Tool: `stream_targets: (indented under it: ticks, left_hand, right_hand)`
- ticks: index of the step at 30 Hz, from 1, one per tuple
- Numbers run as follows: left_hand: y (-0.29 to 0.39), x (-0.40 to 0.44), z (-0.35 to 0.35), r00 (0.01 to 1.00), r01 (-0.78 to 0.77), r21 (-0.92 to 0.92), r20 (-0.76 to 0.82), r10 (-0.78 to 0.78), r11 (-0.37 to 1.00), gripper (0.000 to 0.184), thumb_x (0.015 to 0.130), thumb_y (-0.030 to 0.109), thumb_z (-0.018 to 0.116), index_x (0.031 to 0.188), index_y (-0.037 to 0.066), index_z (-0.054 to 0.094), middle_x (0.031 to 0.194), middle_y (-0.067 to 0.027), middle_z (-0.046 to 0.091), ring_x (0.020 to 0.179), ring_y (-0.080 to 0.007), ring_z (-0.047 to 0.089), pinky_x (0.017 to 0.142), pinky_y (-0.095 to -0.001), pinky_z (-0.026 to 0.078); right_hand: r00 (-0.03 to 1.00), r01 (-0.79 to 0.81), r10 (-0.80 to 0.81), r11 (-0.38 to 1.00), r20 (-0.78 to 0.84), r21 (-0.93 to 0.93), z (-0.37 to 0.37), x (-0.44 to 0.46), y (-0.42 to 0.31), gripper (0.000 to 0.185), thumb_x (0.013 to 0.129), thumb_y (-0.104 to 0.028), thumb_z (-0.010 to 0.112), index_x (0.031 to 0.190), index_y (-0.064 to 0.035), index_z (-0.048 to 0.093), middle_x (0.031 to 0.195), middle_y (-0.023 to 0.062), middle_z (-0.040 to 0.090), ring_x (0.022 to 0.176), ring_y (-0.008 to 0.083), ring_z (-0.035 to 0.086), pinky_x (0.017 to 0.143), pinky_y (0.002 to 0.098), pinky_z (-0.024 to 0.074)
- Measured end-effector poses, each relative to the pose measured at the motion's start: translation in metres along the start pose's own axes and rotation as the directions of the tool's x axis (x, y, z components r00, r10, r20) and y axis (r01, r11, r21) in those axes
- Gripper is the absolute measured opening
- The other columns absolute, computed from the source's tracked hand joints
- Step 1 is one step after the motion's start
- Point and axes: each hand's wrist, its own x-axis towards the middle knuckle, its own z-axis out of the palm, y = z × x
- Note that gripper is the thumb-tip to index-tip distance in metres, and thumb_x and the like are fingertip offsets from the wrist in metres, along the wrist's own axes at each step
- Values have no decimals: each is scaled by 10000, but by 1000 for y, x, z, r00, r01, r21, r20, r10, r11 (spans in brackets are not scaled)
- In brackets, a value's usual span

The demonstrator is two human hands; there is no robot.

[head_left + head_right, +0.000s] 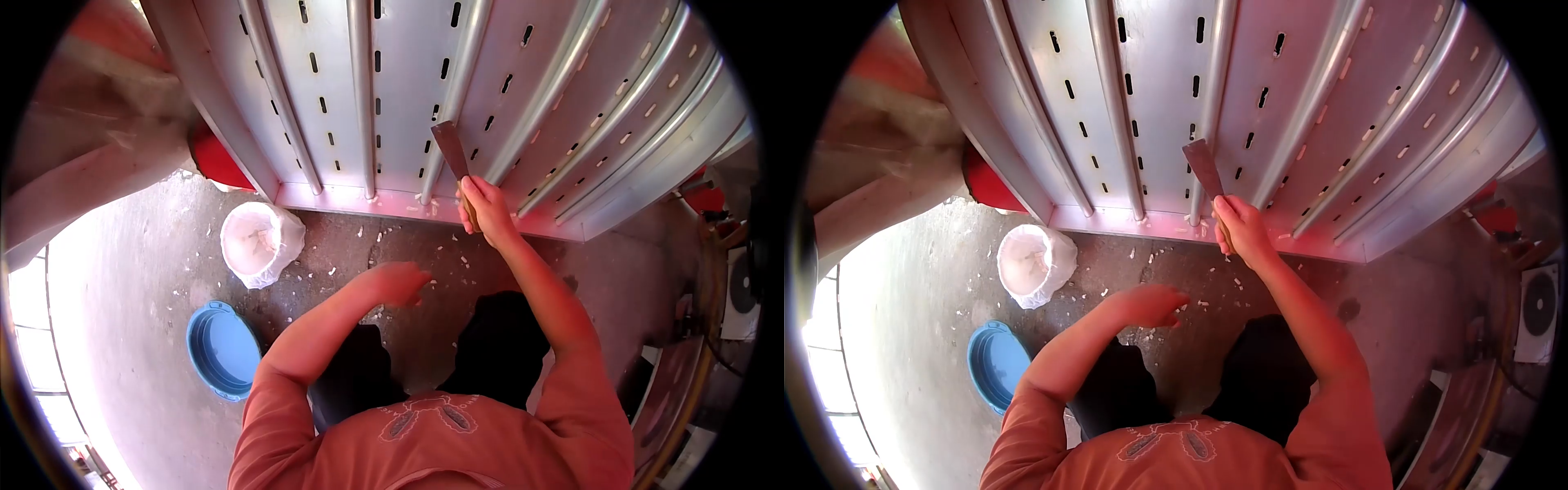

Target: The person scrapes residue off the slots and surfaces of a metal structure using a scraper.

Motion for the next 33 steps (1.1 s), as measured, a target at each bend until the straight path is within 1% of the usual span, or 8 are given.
stream_targets:
  ticks: [7,10,11,14,18,22,27,33]
  left_hand:
    - [3,0,-2,997,-29,0,-65,29,1000,412,821,276,651,1140,45,532,1062,-183,579,1018,-371,564,839,-449,462]
    - [-1,-3,-2,997,-34,-16,-72,32,999,426,823,277,652,1161,52,525,1072,-180,574,1022,-371,562,845,-448,462]
    - [-3,-4,-1,997,-38,-17,-69,37,999,430,824,278,651,1168,55,522,1075,-178,572,1023,-371,561,847,-448,462]
    - [-4,-6,-5,998,-38,5,-42,38,999,429,830,271,643,1182,62,512,1092,-177,565,1032,-372,556,852,-450,462]
    - [-1,-13,-8,998,-18,8,-54,18,1000,441,834,272,638,1197,61,502,1112,-180,558,1044,-374,551,858,-460,460]
    - [1,-11,-4,1000,-18,-2,-12,18,1000,468,834,275,638,1227,67,492,1124,-184,556,1055,-375,547,866,-464,457]
    - [2,-8,-6,1000,-12,2,-2,12,1000,497,836,272,634,1264,76,477,1133,-192,560,1072,-375,543,877,-461,455]
    - [0,-1,-7,1000,12,2,8,-12,1000,502,835,278,638,1267,75,483,1132,-195,563,1072,-376,544,885,-456,451]
  right_hand:
    - [984,-174,152,934,93,312,32,33,11,495,944,-517,421,793,-51,491,515,52,469,345,158,429,355,275,355]
    - [968,-247,173,797,183,551,44,30,14,489,943,-515,428,798,-52,492,516,51,468,353,157,434,367,272,357]
    - [958,-249,123,806,260,537,43,28,11,468,950,-494,427,809,-53,494,517,48,471,366,150,445,386,267,368]
    - [984,-92,51,968,173,233,37,13,-2,419,977,-452,380,843,-71,493,513,34,461,400,142,462,394,256,341]
    - [962,264,-248,952,-114,157,-7,9,20,280,982,-329,434,918,-61,481,609,55,516,414,142,485,383,268,390]
    - [965,209,-163,951,-205,228,-35,25,17,215,970,-261,470,921,-52,474,587,70,509,397,142,466,370,263,370]
    - [897,416,-381,899,-224,138,-31,52,-60,222,979,-258,456,966,-39,488,625,68,523,410,145,470,366,279,368]
    - [930,328,-276,921,-244,208,-24,44,-65,216,965,-261,490,960,-45,494,636,63,536,428,148,492,367,278,372]
